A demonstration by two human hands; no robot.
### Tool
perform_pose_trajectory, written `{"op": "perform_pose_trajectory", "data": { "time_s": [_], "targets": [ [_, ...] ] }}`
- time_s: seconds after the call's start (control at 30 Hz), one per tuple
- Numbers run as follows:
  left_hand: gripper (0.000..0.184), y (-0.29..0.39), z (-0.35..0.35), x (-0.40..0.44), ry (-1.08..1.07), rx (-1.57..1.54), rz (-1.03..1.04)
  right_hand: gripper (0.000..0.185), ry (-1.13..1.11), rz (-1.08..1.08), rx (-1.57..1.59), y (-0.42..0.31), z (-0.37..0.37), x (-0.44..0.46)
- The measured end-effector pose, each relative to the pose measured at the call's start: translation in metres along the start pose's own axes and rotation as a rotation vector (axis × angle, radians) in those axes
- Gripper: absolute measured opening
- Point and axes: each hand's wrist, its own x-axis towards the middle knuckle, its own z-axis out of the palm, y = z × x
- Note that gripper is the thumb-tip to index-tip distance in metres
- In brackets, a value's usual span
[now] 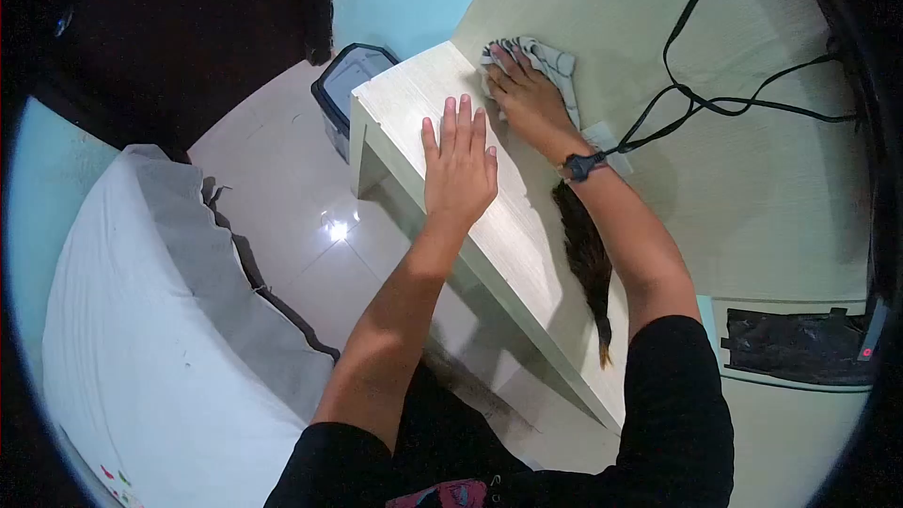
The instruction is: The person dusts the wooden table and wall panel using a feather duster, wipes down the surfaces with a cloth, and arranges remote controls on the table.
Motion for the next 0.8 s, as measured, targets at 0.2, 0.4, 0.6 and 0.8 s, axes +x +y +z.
{"op": "perform_pose_trajectory", "data": {
  "time_s": [0.2,0.4,0.6,0.8],
  "targets": [
    [0.058,0.002,0.004,0.0,0.019,0.06,0.001,0.04,0.21,0.007,-0.179,0.001,-0.035,0.017],
    [0.058,0.001,0.004,-0.001,0.019,0.051,-0.022,0.051,0.038,-0.056,-0.134,-0.001,-0.025,-0.025],
    [0.057,0.001,0.006,-0.001,0.017,0.063,-0.017,0.051,0.07,0.067,-0.294,-0.001,-0.062,-0.036],
    [0.056,0.0,0.008,-0.001,0.018,0.075,-0.009,0.058,-0.081,0.058,-0.273,-0.003,-0.048,-0.072]
  ]
}}
